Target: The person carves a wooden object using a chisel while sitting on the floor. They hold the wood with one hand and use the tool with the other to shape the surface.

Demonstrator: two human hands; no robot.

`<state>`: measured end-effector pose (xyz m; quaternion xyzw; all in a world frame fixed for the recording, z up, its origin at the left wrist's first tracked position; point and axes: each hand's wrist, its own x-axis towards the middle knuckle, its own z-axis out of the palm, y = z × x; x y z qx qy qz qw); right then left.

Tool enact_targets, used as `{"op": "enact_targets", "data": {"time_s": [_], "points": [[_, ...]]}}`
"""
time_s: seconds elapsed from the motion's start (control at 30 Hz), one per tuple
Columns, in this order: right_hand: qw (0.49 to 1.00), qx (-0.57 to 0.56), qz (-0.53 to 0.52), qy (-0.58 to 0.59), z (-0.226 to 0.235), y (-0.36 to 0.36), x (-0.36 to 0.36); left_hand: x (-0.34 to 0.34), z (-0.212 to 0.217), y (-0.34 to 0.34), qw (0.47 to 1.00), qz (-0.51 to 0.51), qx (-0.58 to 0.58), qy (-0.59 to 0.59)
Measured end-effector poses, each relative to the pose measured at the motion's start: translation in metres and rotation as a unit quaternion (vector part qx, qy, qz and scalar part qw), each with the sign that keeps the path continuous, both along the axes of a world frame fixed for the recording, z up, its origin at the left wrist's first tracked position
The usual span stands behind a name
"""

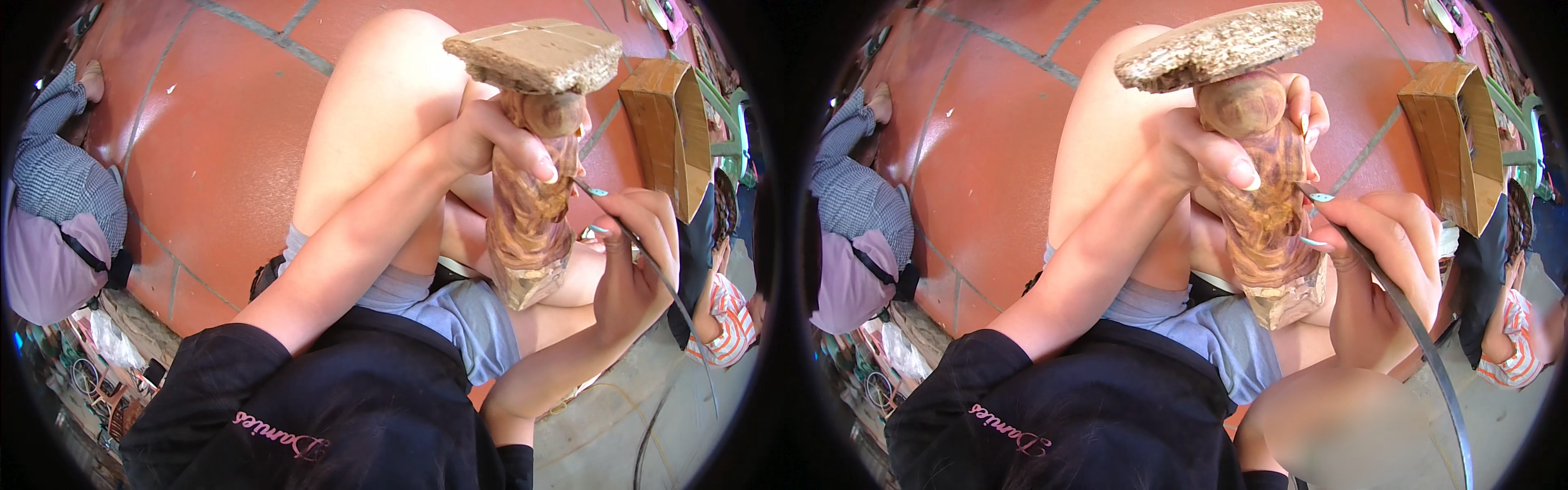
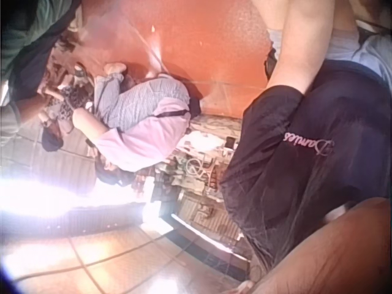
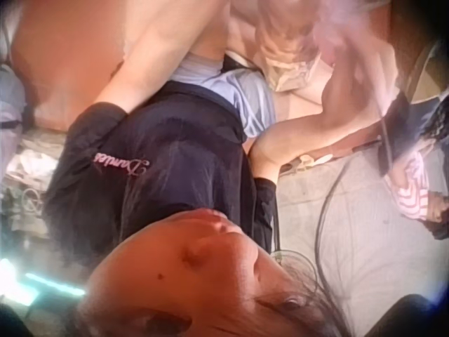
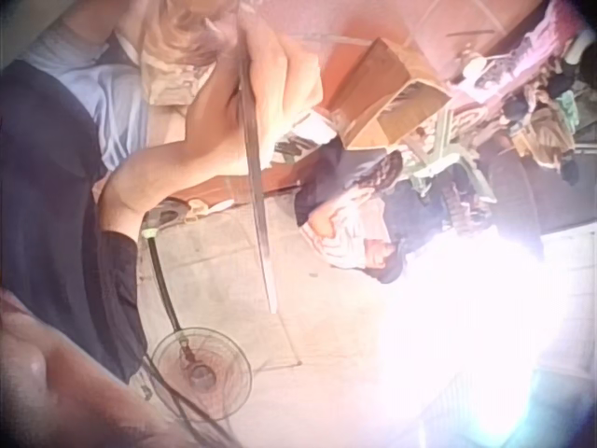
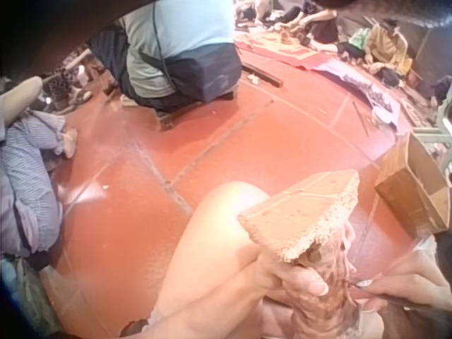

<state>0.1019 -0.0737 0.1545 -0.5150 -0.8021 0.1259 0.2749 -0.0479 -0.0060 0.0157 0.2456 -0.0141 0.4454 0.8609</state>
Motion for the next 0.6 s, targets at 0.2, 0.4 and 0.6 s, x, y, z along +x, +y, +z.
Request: {"op": "enact_targets", "data": {"time_s": [0.2,0.4,0.6], "points": [[1.0,0.019,0.009,0.014,-0.001,0.002,-0.009,0.002,-0.004,0.005,0.999,0.013,0.033,0.01],[0.99,0.026,-0.056,0.127,-0.014,-0.001,-0.007,-0.013,0.01,-0.006,1.0,-0.003,-0.02,0.023],[0.927,-0.039,-0.223,0.299,-0.025,-0.019,-0.013,-0.013,0.01,-0.003,1.0,-0.008,-0.014,0.02]]}}
